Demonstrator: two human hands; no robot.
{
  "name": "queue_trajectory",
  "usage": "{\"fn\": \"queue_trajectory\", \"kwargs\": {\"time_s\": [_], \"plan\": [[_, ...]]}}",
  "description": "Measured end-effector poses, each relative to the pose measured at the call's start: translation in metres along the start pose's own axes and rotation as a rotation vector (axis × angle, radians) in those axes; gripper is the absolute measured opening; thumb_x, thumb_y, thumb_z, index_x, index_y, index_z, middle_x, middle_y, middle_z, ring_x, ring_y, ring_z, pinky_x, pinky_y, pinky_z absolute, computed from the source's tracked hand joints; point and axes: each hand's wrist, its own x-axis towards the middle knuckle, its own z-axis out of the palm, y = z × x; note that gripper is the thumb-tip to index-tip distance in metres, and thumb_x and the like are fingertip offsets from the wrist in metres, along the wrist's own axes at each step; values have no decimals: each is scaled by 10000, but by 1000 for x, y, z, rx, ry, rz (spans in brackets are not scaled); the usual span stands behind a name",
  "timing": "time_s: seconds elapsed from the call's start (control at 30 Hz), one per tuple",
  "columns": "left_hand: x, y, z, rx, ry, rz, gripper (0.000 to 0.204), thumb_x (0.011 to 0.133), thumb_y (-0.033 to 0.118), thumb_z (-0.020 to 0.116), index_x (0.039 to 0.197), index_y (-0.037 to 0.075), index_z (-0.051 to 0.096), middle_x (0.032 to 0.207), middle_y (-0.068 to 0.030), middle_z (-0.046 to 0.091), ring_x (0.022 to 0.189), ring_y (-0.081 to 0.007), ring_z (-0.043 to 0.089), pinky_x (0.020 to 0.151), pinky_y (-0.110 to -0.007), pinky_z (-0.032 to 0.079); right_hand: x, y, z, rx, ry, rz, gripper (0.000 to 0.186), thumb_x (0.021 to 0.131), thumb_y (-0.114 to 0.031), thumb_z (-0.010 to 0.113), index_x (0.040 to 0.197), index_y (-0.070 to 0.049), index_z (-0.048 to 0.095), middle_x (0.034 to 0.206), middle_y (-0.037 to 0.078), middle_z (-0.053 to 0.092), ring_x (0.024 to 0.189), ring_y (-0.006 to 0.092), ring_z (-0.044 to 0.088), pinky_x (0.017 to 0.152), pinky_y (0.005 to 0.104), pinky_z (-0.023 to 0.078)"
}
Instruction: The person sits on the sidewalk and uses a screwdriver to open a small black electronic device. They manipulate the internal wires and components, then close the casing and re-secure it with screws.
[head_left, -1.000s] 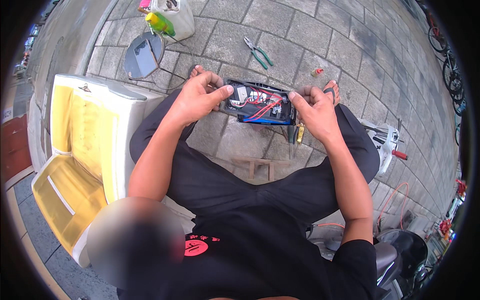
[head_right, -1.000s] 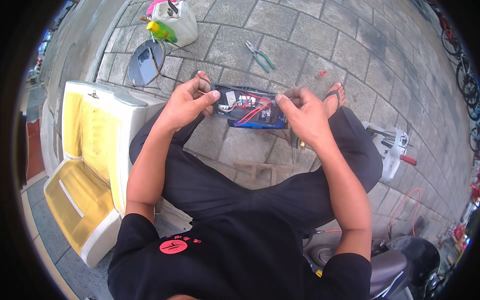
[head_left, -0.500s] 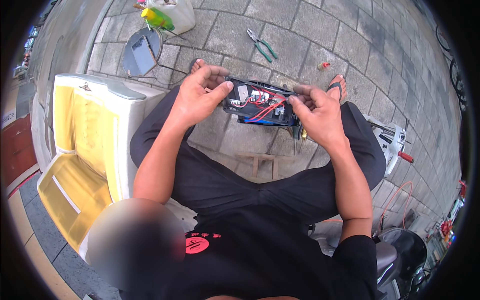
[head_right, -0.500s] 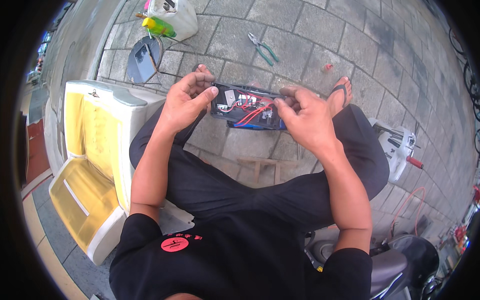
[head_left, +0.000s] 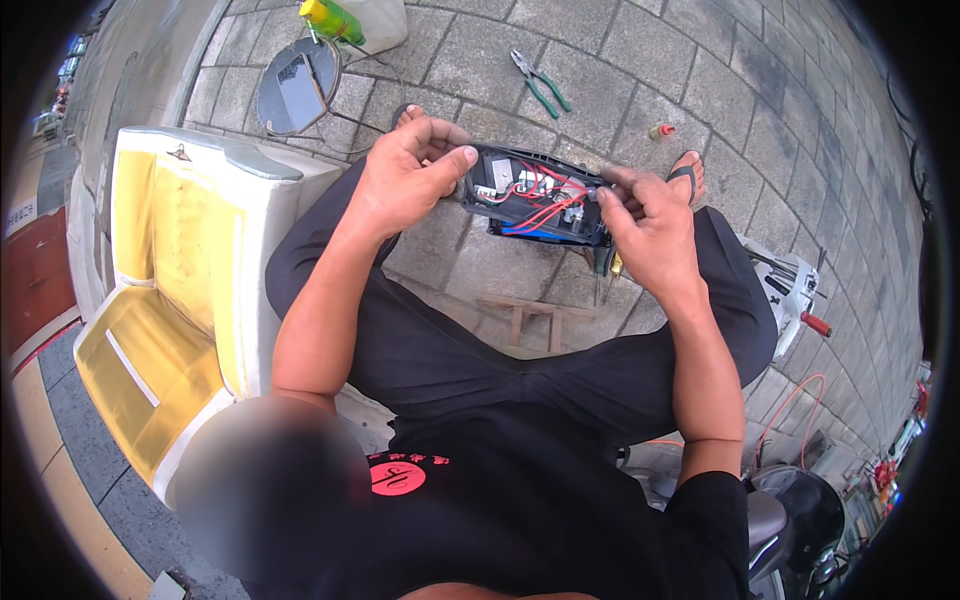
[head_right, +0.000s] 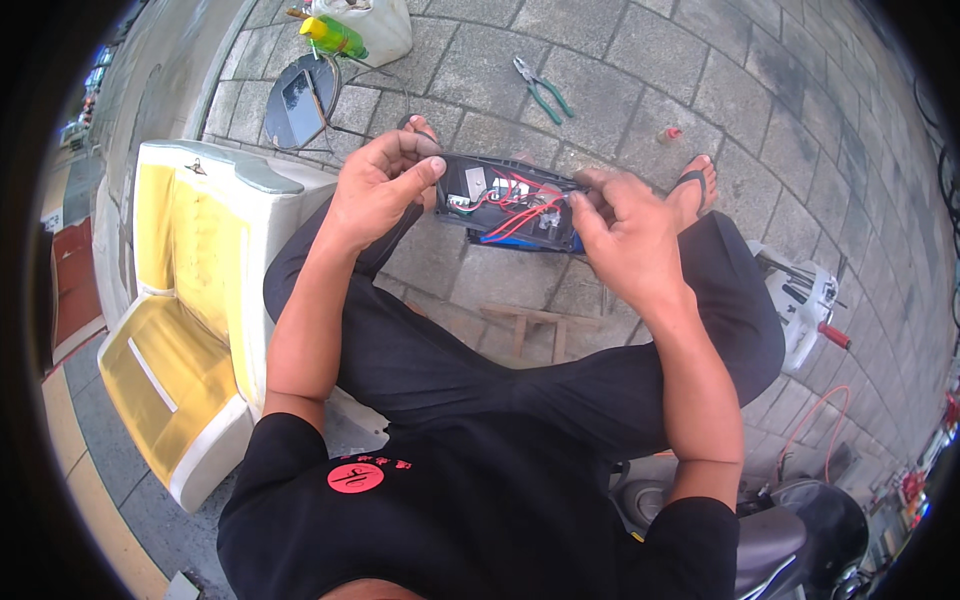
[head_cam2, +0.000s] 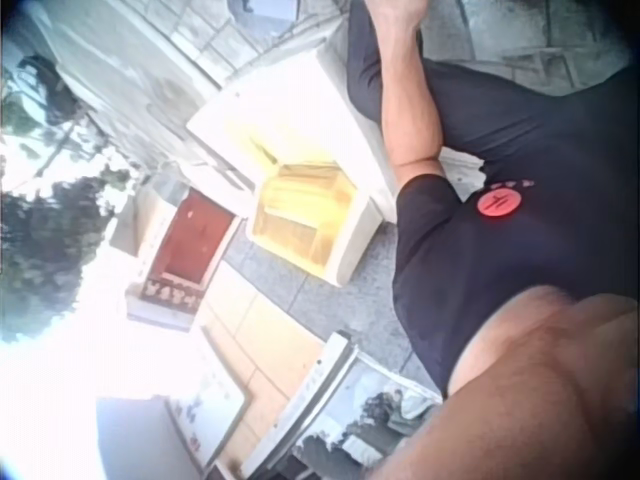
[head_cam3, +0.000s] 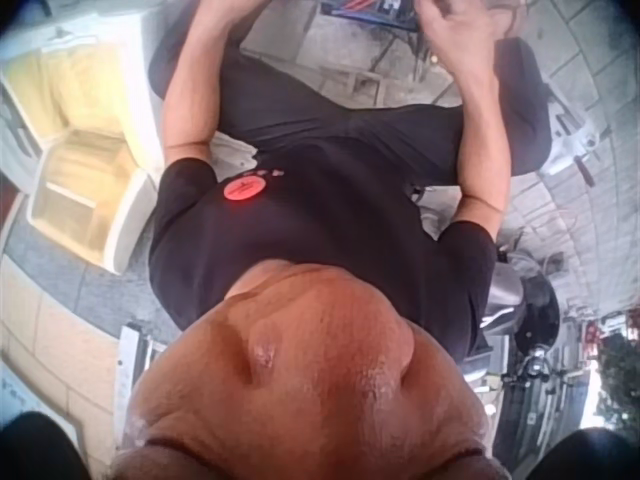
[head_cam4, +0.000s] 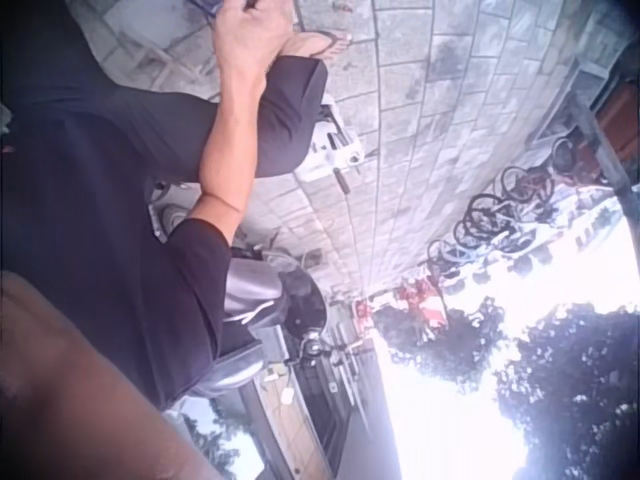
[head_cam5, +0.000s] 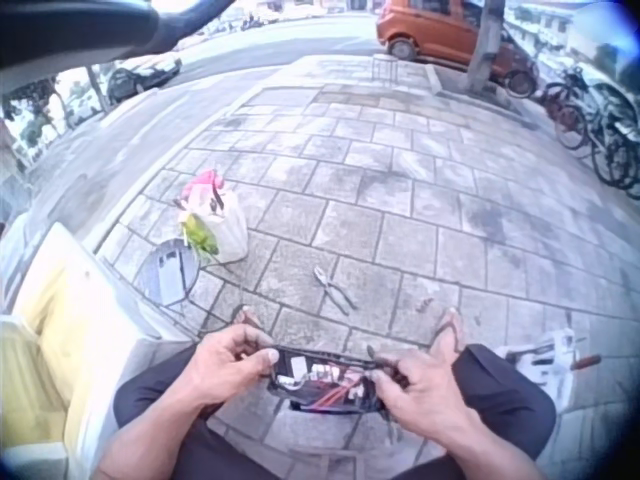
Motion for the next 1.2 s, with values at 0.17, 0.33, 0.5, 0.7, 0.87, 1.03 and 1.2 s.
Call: {"fn": "queue_trajectory", "kwargs": {"time_s": [0.17,0.33,0.5,0.7,0.87,1.03,1.2], "plan": [[-6,6,-1,178,-23,161,117,1048,6,736,1148,-12,678,941,-48,728,781,-94,698,691,-265,539,1,-2,0,-28,22,-73,227,980,-95,791,1174,22,775,975,123,728,845,213,740,787,344,590],[-8,5,-3,309,-18,387,144,983,-45,747,1100,6,680,1006,-66,741,789,-117,719,719,-282,581,-1,0,2,42,19,-29,159,970,-76,796,1086,21,745,1016,131,737,854,216,756,769,350,595],[-2,-6,-6,459,47,721,214,898,-69,801,1050,25,683,1055,-92,748,843,-179,744,722,-308,593,-3,6,0,-61,77,-287,184,919,-30,825,1066,2,720,975,136,738,814,264,758,707,368,593],[-4,-5,0,474,116,864,257,838,-49,858,992,30,668,1029,-110,758,802,-270,755,713,-370,619,-6,16,1,-156,197,-523,239,853,1,860,1038,-17,709,980,139,753,810,319,758,682,403,596],[-3,-5,0,559,160,1033,318,783,-75,888,972,39,659,1011,-103,759,815,-282,775,685,-366,627,-6,22,4,-186,259,-636,276,818,16,876,1040,-29,719,1017,122,770,800,301,758,672,395,587],[-4,-9,-4,582,166,1117,392,755,-119,893,1013,58,657,1040,-110,753,821,-251,762,670,-357,618,-6,25,4,-158,277,-651,282,805,22,882,1036,-35,730,1017,110,770,783,279,748,667,386,573],[-5,-11,-5,604,152,1124,413,731,-108,913,1018,63,670,1025,-100,758,827,-250,767,683,-362,631,-6,21,0,-191,268,-656,272,806,29,881,1026,-36,733,1013,108,775,780,277,750,672,388,574]]}}
